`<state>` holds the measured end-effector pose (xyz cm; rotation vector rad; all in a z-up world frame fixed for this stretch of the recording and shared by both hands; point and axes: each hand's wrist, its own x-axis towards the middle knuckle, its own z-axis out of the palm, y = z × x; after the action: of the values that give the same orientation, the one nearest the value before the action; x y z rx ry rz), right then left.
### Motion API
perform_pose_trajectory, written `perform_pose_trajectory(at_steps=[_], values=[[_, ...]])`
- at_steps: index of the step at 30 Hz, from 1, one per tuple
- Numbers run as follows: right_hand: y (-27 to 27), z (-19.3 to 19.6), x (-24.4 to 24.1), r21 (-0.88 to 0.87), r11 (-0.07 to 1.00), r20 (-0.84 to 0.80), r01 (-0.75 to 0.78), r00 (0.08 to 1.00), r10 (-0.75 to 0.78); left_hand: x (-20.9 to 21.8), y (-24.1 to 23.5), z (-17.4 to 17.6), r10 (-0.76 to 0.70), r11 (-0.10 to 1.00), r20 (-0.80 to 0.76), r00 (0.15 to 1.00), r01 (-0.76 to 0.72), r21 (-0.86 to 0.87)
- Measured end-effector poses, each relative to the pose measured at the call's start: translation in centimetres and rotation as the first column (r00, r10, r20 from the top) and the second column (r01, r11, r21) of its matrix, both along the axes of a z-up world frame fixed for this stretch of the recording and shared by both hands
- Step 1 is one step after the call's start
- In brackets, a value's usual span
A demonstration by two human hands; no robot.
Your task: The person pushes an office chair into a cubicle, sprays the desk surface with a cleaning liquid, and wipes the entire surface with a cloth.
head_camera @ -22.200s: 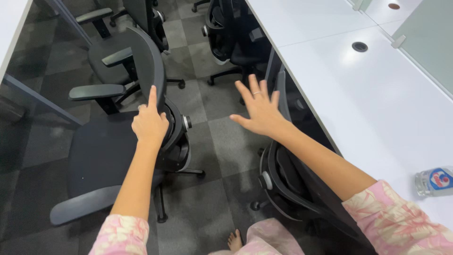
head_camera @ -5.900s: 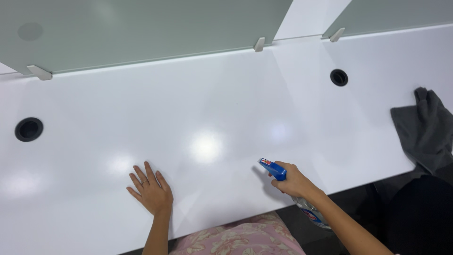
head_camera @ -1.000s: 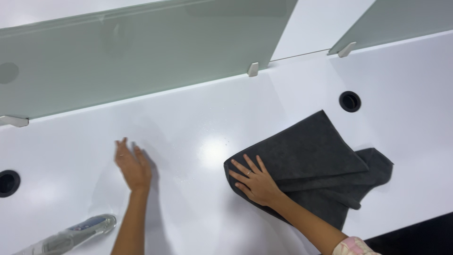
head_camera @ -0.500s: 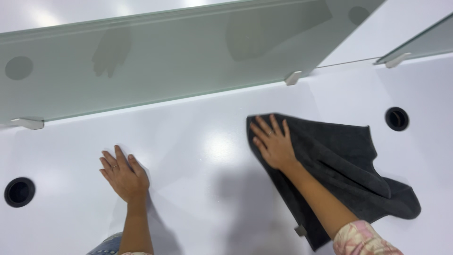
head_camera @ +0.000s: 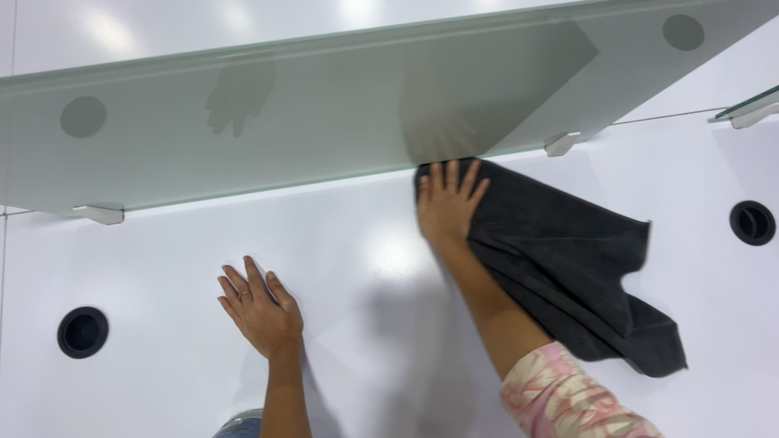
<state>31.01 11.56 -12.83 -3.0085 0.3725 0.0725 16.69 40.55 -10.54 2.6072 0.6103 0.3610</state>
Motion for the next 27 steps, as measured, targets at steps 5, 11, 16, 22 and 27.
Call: perform_pose_trajectory(at_steps=[5, 11, 16, 22, 27], values=[[9.0, 0.8, -0.7, 0.015, 0.981, -0.07, -0.194, 0.978, 0.194, 0.1, 0.1, -0.1, 0.003, 1.0, -0.011, 1.0, -0.003, 0.02], [12.7, 1.7, -4.2, 0.182, 0.785, 0.115, -0.592, 0.806, 0.581, 0.0, 0.4, -0.4, 0.002, 1.0, -0.009, 1.0, -0.001, 0.027], [7.5, 4.4, -9.4, 0.306, 0.546, 0.135, -0.78, 0.603, 0.786, -0.1, 0.2, -0.4, 0.018, 1.0, -0.022, 1.0, -0.018, 0.001], [-1.6, 6.4, -9.7, 0.402, 0.647, 0.017, -0.648, 0.712, 0.702, 0.1, 0.5, -0.5, 0.012, 1.0, -0.025, 1.0, -0.011, 0.015], [-9.8, 7.6, -7.6, 0.314, 0.871, -0.203, -0.379, 0.869, 0.451, 0.0, 0.4, -0.4, 0.007, 1.0, -0.028, 1.0, -0.007, -0.001]])
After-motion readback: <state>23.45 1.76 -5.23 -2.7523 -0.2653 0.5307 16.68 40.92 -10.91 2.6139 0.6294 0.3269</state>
